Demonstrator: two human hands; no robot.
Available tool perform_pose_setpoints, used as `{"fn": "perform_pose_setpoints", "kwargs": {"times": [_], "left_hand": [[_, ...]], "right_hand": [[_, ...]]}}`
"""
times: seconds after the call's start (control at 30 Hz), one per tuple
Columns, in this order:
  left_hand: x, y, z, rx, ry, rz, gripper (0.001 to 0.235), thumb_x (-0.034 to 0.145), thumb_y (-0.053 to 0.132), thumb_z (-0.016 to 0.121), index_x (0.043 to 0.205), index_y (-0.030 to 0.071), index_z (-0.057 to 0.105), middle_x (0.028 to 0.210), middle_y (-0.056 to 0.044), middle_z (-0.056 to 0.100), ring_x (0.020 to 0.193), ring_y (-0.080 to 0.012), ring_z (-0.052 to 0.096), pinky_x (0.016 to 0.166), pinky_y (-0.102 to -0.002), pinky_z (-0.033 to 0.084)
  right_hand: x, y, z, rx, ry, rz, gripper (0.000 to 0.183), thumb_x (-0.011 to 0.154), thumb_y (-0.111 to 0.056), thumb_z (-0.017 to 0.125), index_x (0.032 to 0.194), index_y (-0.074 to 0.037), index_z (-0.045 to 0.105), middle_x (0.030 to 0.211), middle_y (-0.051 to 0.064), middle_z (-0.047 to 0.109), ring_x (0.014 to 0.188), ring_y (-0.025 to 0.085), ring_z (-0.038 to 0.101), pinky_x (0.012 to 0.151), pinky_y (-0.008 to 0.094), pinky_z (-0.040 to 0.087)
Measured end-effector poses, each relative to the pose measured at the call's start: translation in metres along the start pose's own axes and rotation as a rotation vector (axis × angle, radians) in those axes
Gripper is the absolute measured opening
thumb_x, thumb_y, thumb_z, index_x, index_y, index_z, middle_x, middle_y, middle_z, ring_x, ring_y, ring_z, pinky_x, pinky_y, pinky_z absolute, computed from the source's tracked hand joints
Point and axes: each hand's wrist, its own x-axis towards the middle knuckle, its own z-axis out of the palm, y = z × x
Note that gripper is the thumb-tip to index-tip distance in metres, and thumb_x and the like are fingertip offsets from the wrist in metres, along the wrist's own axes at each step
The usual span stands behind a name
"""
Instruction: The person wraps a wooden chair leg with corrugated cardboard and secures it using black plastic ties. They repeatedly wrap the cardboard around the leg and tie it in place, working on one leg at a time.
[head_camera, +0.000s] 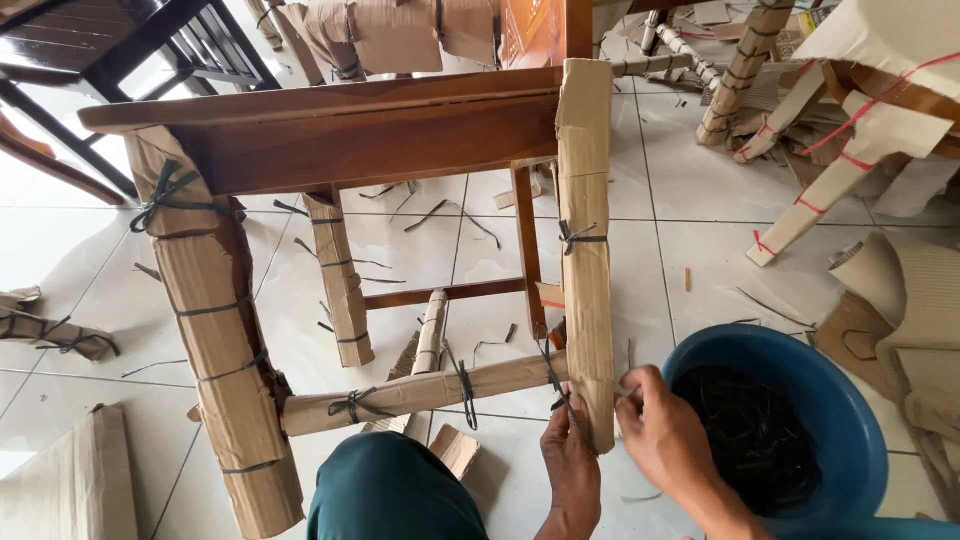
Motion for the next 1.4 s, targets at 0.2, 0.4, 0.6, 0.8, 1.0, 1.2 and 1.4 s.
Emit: {"fn": "perform_pose_setpoints", "kwargs": {"times": [0.2,0.4,0.6,0.8,1.0,1.2,1.4], "left_hand": [[0.017,-0.024,-0.01,-0.133,0.004,-0.001,0.029,0.097,0.018,0.065,0.115,-0.003,0.076,0.101,-0.012,0.077,0.09,-0.0175,0.067,0.085,-0.03,0.054],[0.046,-0.063,-0.035,-0.306,-0.043,-0.08,0.01,0.103,0.007,0.055,0.095,0.005,0.059,0.085,-0.009,0.058,0.079,-0.0204,0.053,0.076,-0.031,0.045],[0.011,-0.013,-0.007,-0.165,-0.033,-0.015,0.038,0.098,0.014,0.063,0.133,0.001,0.071,0.116,-0.01,0.075,0.105,-0.0189,0.066,0.097,-0.03,0.052],[0.057,-0.082,-0.054,0.03,-0.098,0.139,0.008,0.102,0.008,0.059,0.1,0.001,0.061,0.088,-0.007,0.056,0.084,-0.0189,0.049,0.081,-0.033,0.043],[0.084,-0.108,-0.078,1.224,-0.292,0.565,0.049,0.106,0.021,0.044,0.146,-0.001,0.027,0.149,-0.007,0.038,0.141,-0.0163,0.017,0.116,-0.03,0.01],[0.066,-0.094,-0.072,1.206,-0.214,0.583,0.052,0.105,0.025,0.043,0.156,0.016,0.039,0.17,0.002,0.021,0.156,-0.0149,0.018,0.119,-0.036,0.025],[0.013,-0.015,-0.017,0.452,0.033,0.036,0.055,0.096,0.04,0.053,0.149,0.023,0.057,0.158,0.004,0.055,0.148,-0.012,0.048,0.123,-0.027,0.038]], "right_hand": [[-0.028,-0.027,0.006,-0.069,0.18,-0.527,0.02,0.092,-0.021,0.062,0.112,-0.022,0.063,0.102,-0.002,0.076,0.082,0.021,0.074,0.067,0.035,0.058],[-0.017,-0.037,0.017,-0.278,0.192,-0.552,0.024,0.094,-0.024,0.061,0.115,-0.02,0.071,0.1,-0.006,0.079,0.082,0.021,0.076,0.053,0.039,0.057],[-0.014,-0.03,0.023,-0.3,0.22,-0.635,0.027,0.095,-0.017,0.06,0.118,-0.017,0.073,0.103,-0.002,0.08,0.084,0.02,0.077,0.053,0.037,0.06],[-0.017,-0.042,0.025,-0.442,0.091,-0.505,0.026,0.094,-0.025,0.059,0.116,-0.031,0.071,0.086,-0.006,0.079,0.07,0.026,0.076,0.047,0.044,0.058],[-0.016,-0.035,0.026,-0.258,0.109,-0.563,0.019,0.093,-0.007,0.052,0.102,-0.016,0.066,0.09,-0.004,0.08,0.074,0.021,0.076,0.048,0.041,0.057],[-0.018,-0.01,0.035,-0.036,0.281,-0.512,0.016,0.097,-0.033,0.058,0.097,-0.022,0.069,0.082,-0.008,0.082,0.07,0.018,0.077,0.055,0.033,0.056],[-0.022,-0.001,0.03,0.177,0.338,-0.288,0.018,0.097,-0.031,0.061,0.09,-0.017,0.069,0.064,-0.001,0.069,0.055,0.018,0.065,0.056,0.033,0.051]]}}
